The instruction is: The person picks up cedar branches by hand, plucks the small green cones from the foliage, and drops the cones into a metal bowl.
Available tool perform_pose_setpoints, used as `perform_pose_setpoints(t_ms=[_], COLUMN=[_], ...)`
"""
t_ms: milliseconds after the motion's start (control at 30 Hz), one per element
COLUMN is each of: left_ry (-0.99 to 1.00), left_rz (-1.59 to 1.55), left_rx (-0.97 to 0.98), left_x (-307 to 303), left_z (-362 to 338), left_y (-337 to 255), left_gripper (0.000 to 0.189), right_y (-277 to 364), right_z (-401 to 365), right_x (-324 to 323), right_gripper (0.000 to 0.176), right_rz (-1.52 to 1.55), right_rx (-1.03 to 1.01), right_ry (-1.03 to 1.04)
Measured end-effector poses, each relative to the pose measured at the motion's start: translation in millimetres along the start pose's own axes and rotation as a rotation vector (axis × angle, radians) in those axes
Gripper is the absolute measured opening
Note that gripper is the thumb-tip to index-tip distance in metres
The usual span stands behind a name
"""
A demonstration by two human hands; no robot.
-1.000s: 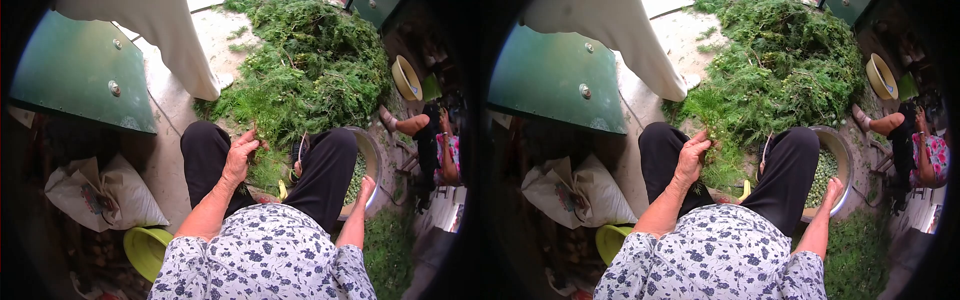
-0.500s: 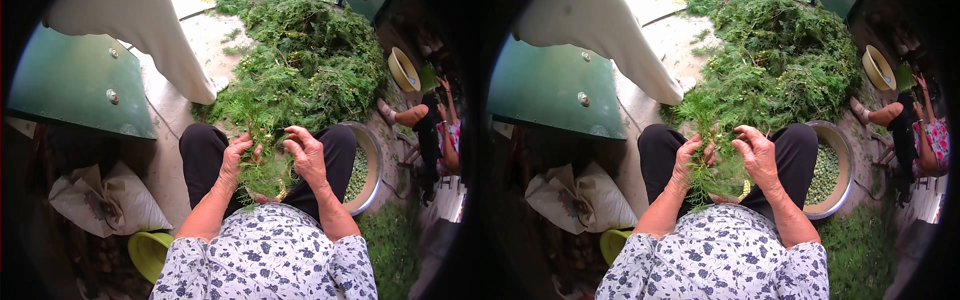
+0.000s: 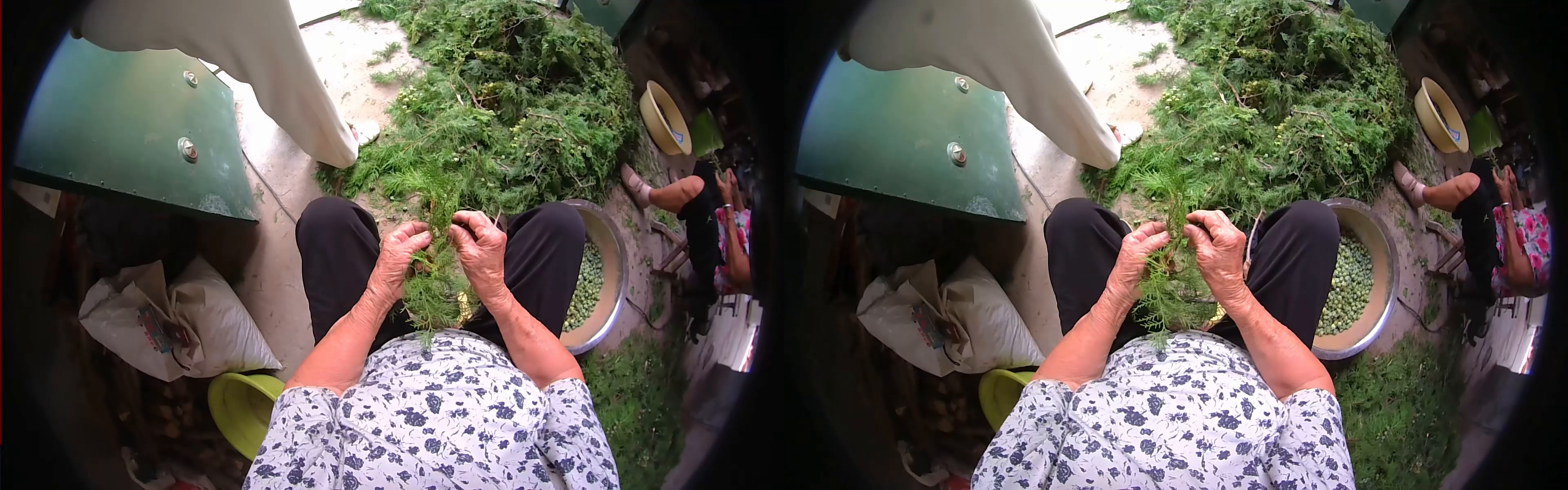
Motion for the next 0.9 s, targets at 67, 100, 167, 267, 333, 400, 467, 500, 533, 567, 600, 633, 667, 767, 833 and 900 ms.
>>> perform_pose_setpoints(t_ms=[67, 100, 167, 267, 333, 400, 467, 500, 533, 567, 600, 633, 667, 767, 833, 900], left_ry=[-0.016, -0.013, 0.054, 0.122, 0.135, 0.143, 0.176, 0.129, 0.128, 0.202, 0.275, 0.304, 0.303, 0.206, 0.181, 0.169], left_rz=[0.064, 0.065, -0.053, -0.125, -0.167, -0.208, -0.386, -0.338, -0.341, -0.422, -0.5, -0.481, -0.479, -0.314, -0.3, -0.251], left_rx=[0.034, 0.031, 0.033, 0.025, 0.037, 0.047, 0.128, 0.125, 0.128, 0.144, 0.158, 0.174, 0.17, 0.106, 0.135, 0.13], left_x=[1.0, 3.0, 9.2, 10.2, 8.3, 1.4, -4.8, -6.0, -7.9, -11.3, -15.4, -18.9, -15.8, -8.0, -6.6, -3.3], left_z=[1.3, 1.5, 1.5, 6.1, 3.6, -0.3, -3.1, -2.1, 0.5, 4.3, 6.5, 6.9, 5.0, 0.8, 1.0, 1.2], left_y=[0.0, 0.5, 2.4, 7.1, 8.6, 11.3, 8.3, 7.7, 8.3, 10.8, 14.3, 19.3, 16.3, 10.5, 8.8, 6.3], left_gripper=[0.018, 0.018, 0.019, 0.019, 0.022, 0.025, 0.027, 0.016, 0.016, 0.015, 0.015, 0.025, 0.025, 0.021, 0.02, 0.02], right_y=[-4.0, -4.8, -11.5, -19.4, -30.0, -44.5, -45.5, -44.0, -37.9, -44.4, -46.5, -43.9, -40.8, -28.8, -25.5, -24.6], right_z=[1.2, 2.7, 4.3, 3.8, 6.8, 18.8, 22.8, 19.5, 15.7, 10.4, 3.7, -0.7, -4.3, -5.0, -2.3, -0.5], right_x=[-1.1, -2.1, -3.2, -2.9, -7.8, -29.7, -38.0, -33.2, -27.6, -22.1, -10.5, -1.2, 7.5, 17.2, 18.1, 17.7], right_gripper=[0.009, 0.009, 0.005, 0.006, 0.007, 0.007, 0.007, 0.008, 0.008, 0.01, 0.015, 0.02, 0.024, 0.032, 0.031, 0.024], right_rz=[0.099, 0.098, 0.412, 0.271, 0.127, 0.408, 0.533, 0.639, 0.743, 0.862, 1.022, 0.99, 0.957, 0.917, 0.922, 0.822], right_rx=[0.032, 0.033, 0.259, 0.293, 0.225, 0.376, 0.336, 0.366, 0.395, 0.428, 0.469, 0.503, 0.534, 0.439, 0.434, 0.387], right_ry=[0.006, 0.002, -0.057, -0.119, -0.134, -0.32, -0.23, -0.184, -0.134, 0.025, 0.083, 0.15, 0.212, 0.256, 0.219, 0.274])
Point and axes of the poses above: each hand's wrist, its own z-axis towards the middle knuckle, its own x-axis out of the palm, y = z × x, the point moved 2 cm from there along z, towards the middle knuckle, and after that the axes turned 9 degrees about y, right-handed, at the moved point
